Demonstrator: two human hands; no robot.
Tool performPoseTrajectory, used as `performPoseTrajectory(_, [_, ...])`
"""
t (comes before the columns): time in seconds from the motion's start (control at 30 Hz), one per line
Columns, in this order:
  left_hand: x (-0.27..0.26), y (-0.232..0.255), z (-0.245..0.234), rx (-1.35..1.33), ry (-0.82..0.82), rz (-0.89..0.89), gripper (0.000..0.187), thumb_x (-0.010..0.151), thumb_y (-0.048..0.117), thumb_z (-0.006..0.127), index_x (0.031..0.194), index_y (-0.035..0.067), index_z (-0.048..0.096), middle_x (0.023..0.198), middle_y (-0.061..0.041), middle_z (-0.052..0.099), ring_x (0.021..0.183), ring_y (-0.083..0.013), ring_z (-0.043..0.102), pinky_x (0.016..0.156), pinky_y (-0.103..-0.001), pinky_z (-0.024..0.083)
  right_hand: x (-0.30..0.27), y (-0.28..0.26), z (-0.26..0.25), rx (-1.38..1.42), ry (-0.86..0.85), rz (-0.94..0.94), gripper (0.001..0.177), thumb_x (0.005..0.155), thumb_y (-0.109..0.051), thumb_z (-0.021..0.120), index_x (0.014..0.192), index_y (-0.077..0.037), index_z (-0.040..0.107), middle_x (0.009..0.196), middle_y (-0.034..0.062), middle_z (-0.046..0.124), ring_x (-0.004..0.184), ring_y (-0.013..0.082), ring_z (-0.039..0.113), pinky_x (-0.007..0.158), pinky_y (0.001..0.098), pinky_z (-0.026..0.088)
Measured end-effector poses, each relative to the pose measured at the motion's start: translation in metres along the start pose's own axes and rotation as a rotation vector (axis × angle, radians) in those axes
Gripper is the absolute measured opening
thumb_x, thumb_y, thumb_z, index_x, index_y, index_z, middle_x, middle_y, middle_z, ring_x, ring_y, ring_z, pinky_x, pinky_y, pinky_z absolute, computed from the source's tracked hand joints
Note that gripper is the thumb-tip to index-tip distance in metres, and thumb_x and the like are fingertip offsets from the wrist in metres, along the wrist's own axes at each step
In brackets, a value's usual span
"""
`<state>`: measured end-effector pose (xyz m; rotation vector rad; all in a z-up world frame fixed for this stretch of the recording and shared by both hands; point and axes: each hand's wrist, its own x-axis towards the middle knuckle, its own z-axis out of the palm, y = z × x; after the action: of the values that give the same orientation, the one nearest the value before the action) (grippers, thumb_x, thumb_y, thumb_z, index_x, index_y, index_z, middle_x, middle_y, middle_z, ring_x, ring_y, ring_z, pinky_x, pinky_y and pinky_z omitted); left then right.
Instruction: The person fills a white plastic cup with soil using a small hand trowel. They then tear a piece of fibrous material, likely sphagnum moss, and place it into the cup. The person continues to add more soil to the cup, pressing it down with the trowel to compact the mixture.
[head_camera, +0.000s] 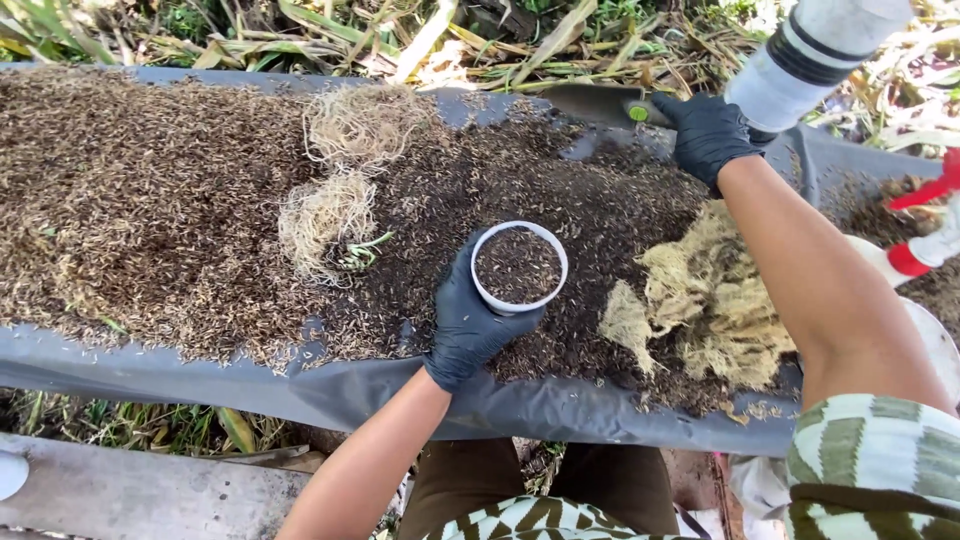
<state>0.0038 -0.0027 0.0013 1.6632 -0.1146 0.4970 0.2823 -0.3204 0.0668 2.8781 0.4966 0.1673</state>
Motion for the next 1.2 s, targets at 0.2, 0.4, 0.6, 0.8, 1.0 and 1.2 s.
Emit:
performPoseTrajectory(0.2, [0.001,-0.003,0.006,-0.354,0.060,-0.193,0.107,0.040,0.004,0.101,0.138,0.009,0.057,0.126,-0.021,0.069,0.121,-0.0419,0.065,0.095,-0.055,0.062,-0.027,-0.045,-0.018,0.599,-0.035,-0.018,0.060,0.095,0.002,0.044,0.154,-0.009,0.051,0.131,0.0512,0.054,0.121,0.0728,0.045,0.109,0.0759,0.029])
performPoseTrajectory(0.4, [0.000,-0.005,0.005,-0.323,0.040,-0.167,0.109,0.041,0.006,0.100,0.140,0.007,0.055,0.126,-0.022,0.069,0.120,-0.0411,0.066,0.097,-0.053,0.061,0.004,-0.058,-0.008,0.548,-0.179,-0.178,0.067,0.092,-0.002,0.046,0.150,-0.033,0.054,0.135,0.0280,0.064,0.127,0.0541,0.054,0.113,0.0604,0.041])
performPoseTrajectory(0.6, [0.000,0.002,0.000,0.098,-0.043,-0.041,0.105,0.055,0.042,0.092,0.146,0.019,0.046,0.126,-0.007,0.073,0.111,-0.0232,0.075,0.096,-0.037,0.062,-0.004,-0.068,-0.041,0.764,-0.334,-0.073,0.050,0.102,-0.048,0.051,0.145,-0.025,0.062,0.115,0.0100,0.069,0.097,0.0313,0.054,0.088,0.0385,0.039])
performPoseTrajectory(0.8, [-0.002,-0.005,0.001,0.055,-0.053,0.015,0.105,0.057,0.039,0.093,0.147,0.015,0.045,0.128,-0.009,0.072,0.115,-0.0240,0.072,0.100,-0.037,0.059,-0.058,-0.045,-0.058,0.327,0.064,-0.362,0.052,0.112,-0.008,0.048,0.156,-0.034,0.055,0.091,0.0105,0.059,0.083,0.0272,0.052,0.081,0.0356,0.045])
performPoseTrajectory(1.0, [-0.004,-0.007,0.002,0.064,-0.073,-0.010,0.105,0.058,0.044,0.092,0.147,0.016,0.045,0.127,-0.009,0.072,0.116,-0.0252,0.072,0.100,-0.039,0.061,-0.120,-0.010,-0.073,0.062,0.143,-0.202,0.062,0.106,0.000,0.057,0.156,-0.038,0.059,0.094,0.0079,0.068,0.072,0.0268,0.060,0.065,0.0356,0.053])
performPoseTrajectory(1.2, [-0.003,-0.009,0.004,0.183,-0.049,-0.019,0.105,0.052,0.050,0.092,0.143,0.018,0.050,0.122,-0.007,0.074,0.107,-0.0236,0.076,0.091,-0.038,0.064,-0.121,0.012,-0.047,0.004,0.295,0.050,0.068,0.100,-0.008,0.055,0.163,-0.034,0.051,0.127,0.0336,0.066,0.102,0.0591,0.062,0.095,0.0647,0.042])
